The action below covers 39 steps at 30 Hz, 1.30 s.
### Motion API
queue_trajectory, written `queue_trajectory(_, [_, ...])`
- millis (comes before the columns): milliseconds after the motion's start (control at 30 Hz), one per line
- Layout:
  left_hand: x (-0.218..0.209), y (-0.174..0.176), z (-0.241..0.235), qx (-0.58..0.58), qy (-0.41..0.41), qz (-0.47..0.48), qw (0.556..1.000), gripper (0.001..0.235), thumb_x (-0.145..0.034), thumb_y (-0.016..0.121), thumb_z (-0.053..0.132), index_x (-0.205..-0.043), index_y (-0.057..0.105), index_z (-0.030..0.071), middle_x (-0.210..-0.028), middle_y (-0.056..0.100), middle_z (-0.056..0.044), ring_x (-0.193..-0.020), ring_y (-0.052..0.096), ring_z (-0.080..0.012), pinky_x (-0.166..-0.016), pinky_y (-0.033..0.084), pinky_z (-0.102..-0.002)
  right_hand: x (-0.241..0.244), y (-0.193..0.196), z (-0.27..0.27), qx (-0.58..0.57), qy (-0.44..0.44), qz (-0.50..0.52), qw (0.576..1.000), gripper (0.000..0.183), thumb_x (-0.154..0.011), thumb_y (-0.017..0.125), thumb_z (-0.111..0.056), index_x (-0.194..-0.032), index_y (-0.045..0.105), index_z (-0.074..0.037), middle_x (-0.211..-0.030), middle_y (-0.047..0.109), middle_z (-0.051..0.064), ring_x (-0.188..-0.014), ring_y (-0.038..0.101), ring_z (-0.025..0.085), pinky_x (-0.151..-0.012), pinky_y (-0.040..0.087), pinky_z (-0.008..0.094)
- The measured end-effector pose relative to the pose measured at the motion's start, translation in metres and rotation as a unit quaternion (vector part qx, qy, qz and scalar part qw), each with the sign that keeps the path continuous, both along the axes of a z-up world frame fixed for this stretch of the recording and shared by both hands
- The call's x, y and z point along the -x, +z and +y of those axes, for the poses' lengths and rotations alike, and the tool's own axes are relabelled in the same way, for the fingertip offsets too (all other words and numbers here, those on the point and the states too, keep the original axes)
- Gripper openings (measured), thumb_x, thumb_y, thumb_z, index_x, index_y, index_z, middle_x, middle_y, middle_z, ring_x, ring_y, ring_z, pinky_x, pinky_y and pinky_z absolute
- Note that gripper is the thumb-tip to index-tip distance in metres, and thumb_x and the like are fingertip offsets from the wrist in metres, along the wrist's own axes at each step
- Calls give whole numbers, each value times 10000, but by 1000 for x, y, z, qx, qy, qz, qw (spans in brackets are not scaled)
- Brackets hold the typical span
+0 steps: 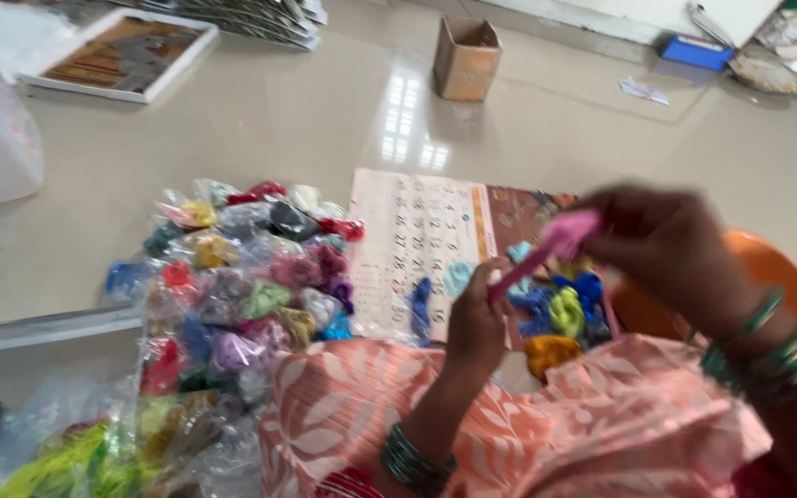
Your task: The person sits on the floor and works colorful soft yarn skeins one at a time, stretching each strand, folding and twisting it, and tying knots to form compact knotted pieces. They handle a blue, a peach, and a pink skein in turn, setting each finished knotted piece aside on the calendar sheet.
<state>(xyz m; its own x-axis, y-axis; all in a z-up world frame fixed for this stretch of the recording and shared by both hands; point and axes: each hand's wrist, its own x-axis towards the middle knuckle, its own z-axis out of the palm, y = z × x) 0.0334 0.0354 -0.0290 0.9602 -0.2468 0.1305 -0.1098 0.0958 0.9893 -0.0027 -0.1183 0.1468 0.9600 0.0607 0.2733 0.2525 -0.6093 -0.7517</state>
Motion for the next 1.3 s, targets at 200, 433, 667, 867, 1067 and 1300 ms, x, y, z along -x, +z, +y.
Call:
queue_trajectory(200, [-14,-49,-14,-83,50,-49,994,230,-973,495,84,-1113,678,93,-725,683,-136,-632,704,-252,-597,545,-405,8,83,-11,154,-54,-85,983,251,-965,750,-129,-1191,756,-21,-1046,770,92,-922,709,138,-891,587,311])
queue_trajectory(433, [-22,-59,-12,-110,69,-57,990,235,-928,505,90,-1045,709,104,-747,711,-137,-698,721,-260,-656,544,-411,-7,95,-10,212,-22,-39,976,239,-946,747,-162,-1156,762,-49,-996,780,68,-873,727,131,-851,600,310])
queue_trajectory(667, [-29,-36,0,-101,-76,-9,992,945,-636,872,273,-1463,428,168,-1287,605,-177,-1173,611,-303,-976,536,-425,-11,103,-20,274,5,19,961,226,-923,744,-205,-1111,771,-83,-934,793,37,-811,750,123,-800,616,309])
queue_trajectory(867, [4,67,7,68,-143,-136,978,1266,-594,953,409,-1639,283,158,-1599,397,-227,-1491,355,-369,-1169,372,-505,-7,92,-14,292,43,70,953,209,-897,744,-211,-1069,782,-99,-879,807,17,-771,758,113,-762,626,304])
queue_trajectory(1067, [-1,46,-44,161,-99,-14,982,407,-967,688,187,-1345,612,57,-877,682,-151,-672,671,-202,-590,549,-332,-10,71,-18,213,72,87,970,216,-870,744,-121,-1077,793,-81,-871,821,24,-779,729,84,-751,619,283])
queue_trajectory(1300, [-42,-109,-65,-82,159,-132,975,149,-960,595,82,-1028,728,75,-815,722,-134,-740,727,-297,-637,563,-442,-17,147,-77,159,-17,-68,985,207,-985,697,-101,-1178,711,-29,-1121,764,32,-982,746,92,-902,610,272])
